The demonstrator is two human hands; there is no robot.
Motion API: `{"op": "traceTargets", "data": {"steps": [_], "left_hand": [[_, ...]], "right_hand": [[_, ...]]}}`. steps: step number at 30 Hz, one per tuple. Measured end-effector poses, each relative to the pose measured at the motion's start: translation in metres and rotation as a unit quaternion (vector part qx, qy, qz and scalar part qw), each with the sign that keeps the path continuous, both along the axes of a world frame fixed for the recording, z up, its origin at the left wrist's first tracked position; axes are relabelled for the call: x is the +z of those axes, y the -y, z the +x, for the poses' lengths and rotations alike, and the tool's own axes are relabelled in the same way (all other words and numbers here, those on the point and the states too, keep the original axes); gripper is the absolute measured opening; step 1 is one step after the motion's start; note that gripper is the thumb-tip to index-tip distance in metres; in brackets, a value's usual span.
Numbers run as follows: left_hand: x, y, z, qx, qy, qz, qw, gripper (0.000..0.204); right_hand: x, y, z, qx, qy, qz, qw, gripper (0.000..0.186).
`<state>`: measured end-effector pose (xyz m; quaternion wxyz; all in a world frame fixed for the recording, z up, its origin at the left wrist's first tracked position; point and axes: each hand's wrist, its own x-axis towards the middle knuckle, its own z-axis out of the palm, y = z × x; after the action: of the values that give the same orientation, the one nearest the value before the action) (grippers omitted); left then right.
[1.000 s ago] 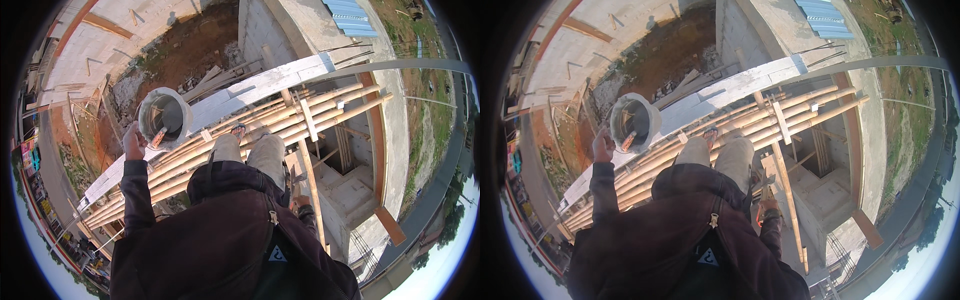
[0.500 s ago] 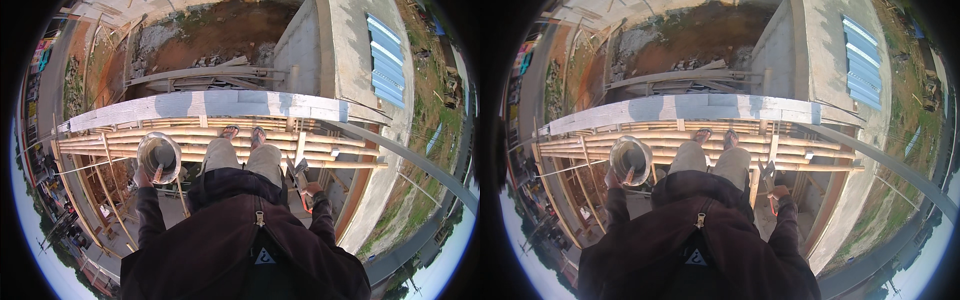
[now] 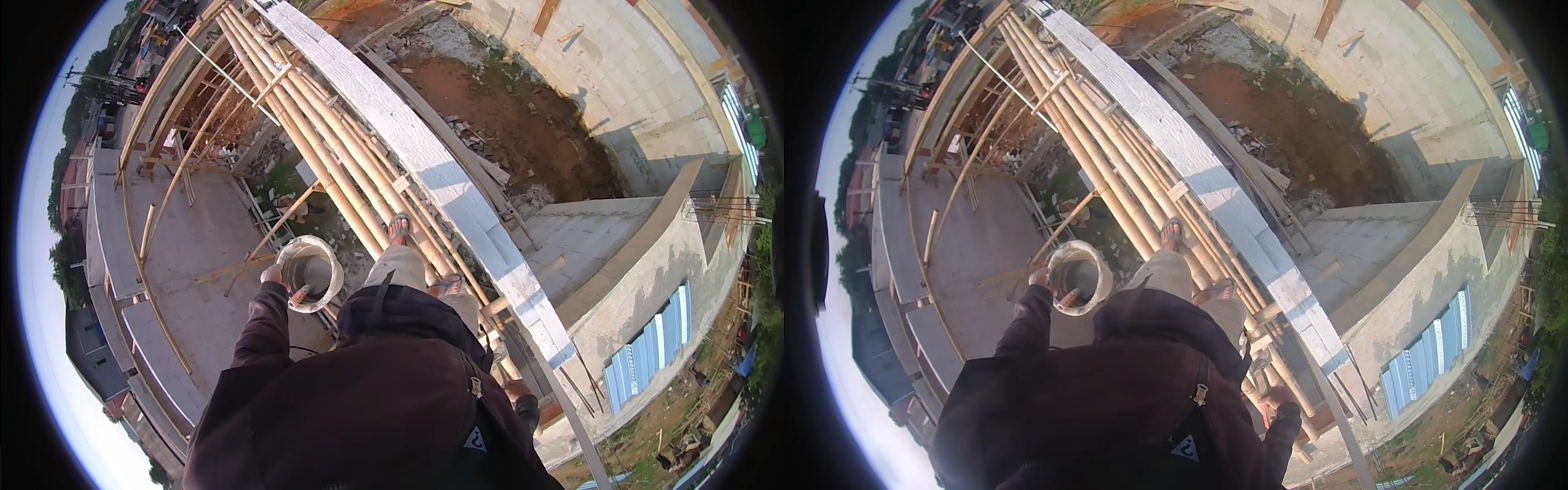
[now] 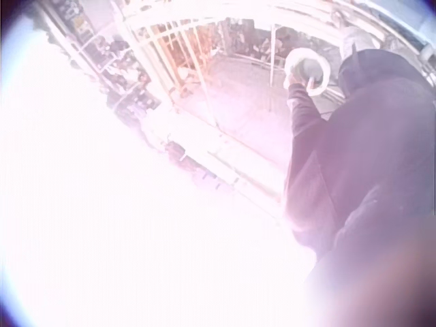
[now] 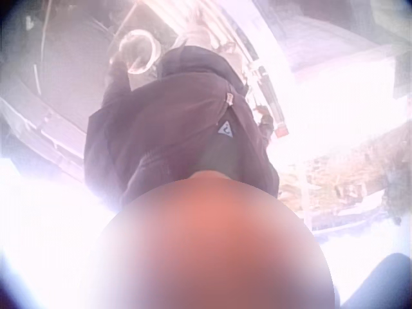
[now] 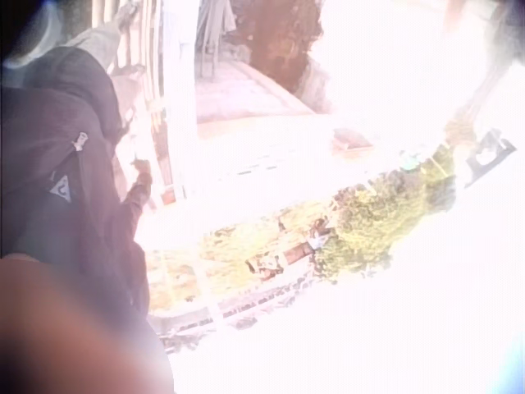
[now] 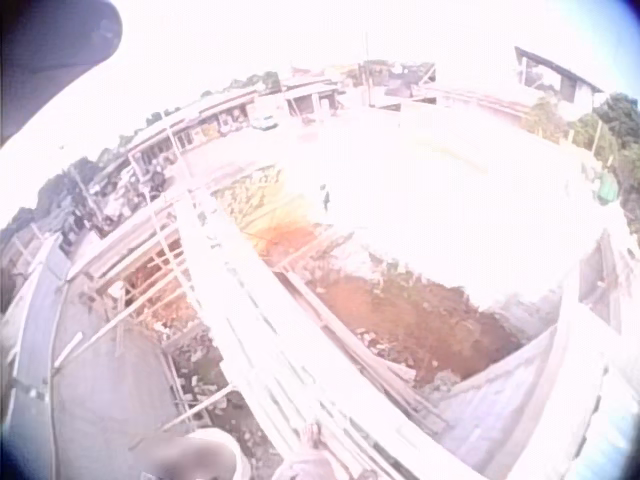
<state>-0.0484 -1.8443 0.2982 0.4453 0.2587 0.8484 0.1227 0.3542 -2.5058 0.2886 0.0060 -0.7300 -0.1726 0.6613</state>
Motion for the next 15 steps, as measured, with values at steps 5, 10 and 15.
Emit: {"op": "traceTargets", "data": {"steps": [5,10,15], "left_hand": [[-0.031,0.023,-0.042,0.098,0.052,0.032,0.993,0.013],[-0.064,0.019,-0.06,0.211,0.108,0.003,0.972,0.016],[-0.068,0.003,-0.068,0.153,0.09,-0.001,0.984,0.024]], "right_hand": [[0.154,-0.08,0.08,0.007,0.038,-0.032,0.999,0.033],[0.273,-0.206,0.146,0.026,0.108,-0.029,0.993,0.028],[0.262,-0.349,0.177,-0.031,0.155,0.127,0.979,0.021]]}}
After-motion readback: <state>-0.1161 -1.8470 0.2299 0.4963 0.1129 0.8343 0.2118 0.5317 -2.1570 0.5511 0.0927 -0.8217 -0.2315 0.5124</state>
